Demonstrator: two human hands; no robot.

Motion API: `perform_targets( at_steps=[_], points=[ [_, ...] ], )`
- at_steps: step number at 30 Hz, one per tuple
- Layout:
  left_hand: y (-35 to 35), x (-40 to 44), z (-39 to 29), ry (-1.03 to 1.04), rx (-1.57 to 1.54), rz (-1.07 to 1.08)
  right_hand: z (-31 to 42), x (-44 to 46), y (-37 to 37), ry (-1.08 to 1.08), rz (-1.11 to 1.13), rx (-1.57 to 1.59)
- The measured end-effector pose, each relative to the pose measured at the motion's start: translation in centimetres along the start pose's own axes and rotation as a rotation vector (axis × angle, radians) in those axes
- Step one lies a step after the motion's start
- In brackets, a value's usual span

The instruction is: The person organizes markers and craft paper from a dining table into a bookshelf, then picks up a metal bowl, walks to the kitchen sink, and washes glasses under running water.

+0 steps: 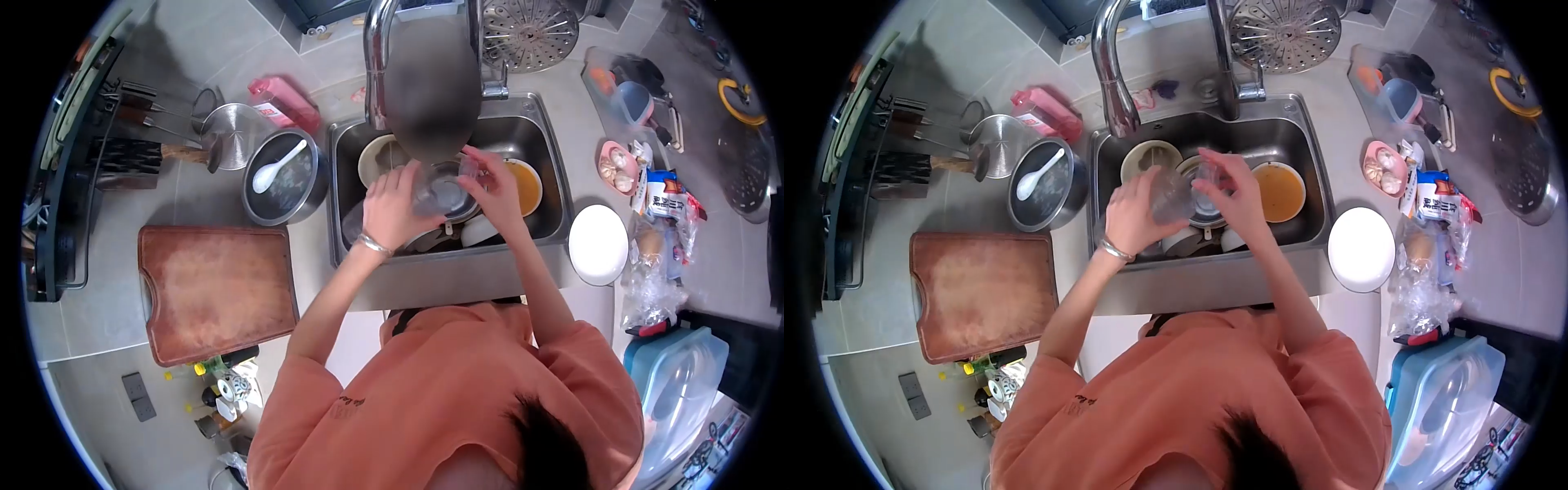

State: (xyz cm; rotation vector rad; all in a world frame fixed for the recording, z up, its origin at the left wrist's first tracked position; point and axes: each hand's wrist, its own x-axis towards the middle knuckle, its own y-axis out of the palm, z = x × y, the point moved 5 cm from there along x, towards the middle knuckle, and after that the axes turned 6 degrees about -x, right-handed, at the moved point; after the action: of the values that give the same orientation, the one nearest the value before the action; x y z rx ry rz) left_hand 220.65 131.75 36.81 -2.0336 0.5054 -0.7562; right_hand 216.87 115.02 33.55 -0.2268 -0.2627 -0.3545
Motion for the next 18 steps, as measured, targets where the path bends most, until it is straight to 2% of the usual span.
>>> perform_targets(
  at_steps=[2,6,8,9,11,14,18],
  points=[
    [0.4,-0.3,-0.4,0.009,-0.116,-0.078,1.7,-0.4,-0.1,-0.033,0.019,0.232],
    [0.5,-1.0,-2.1,0.029,-0.353,-0.229,3.9,-1.0,-0.1,-0.155,0.016,0.422],
    [1.4,-1.2,-2.4,0.053,-0.393,-0.268,5.1,-1.4,-0.4,-0.347,0.046,0.104],
    [1.8,-1.3,-2.5,0.081,-0.427,-0.307,5.4,-1.5,-0.8,-0.348,0.044,0.099],
    [2.3,-1.3,-3.1,0.104,-0.426,-0.345,6.2,-1.9,-1.1,-0.449,0.062,-0.218],
    [2.9,-1.0,-3.6,0.125,-0.455,-0.390,6.2,-2.1,-1.7,-0.533,0.147,-0.411],
    [3.2,0.2,-5.4,0.069,-0.483,-0.363,7.1,-2.4,-3.6,-0.408,0.072,-0.314]
  ],
)
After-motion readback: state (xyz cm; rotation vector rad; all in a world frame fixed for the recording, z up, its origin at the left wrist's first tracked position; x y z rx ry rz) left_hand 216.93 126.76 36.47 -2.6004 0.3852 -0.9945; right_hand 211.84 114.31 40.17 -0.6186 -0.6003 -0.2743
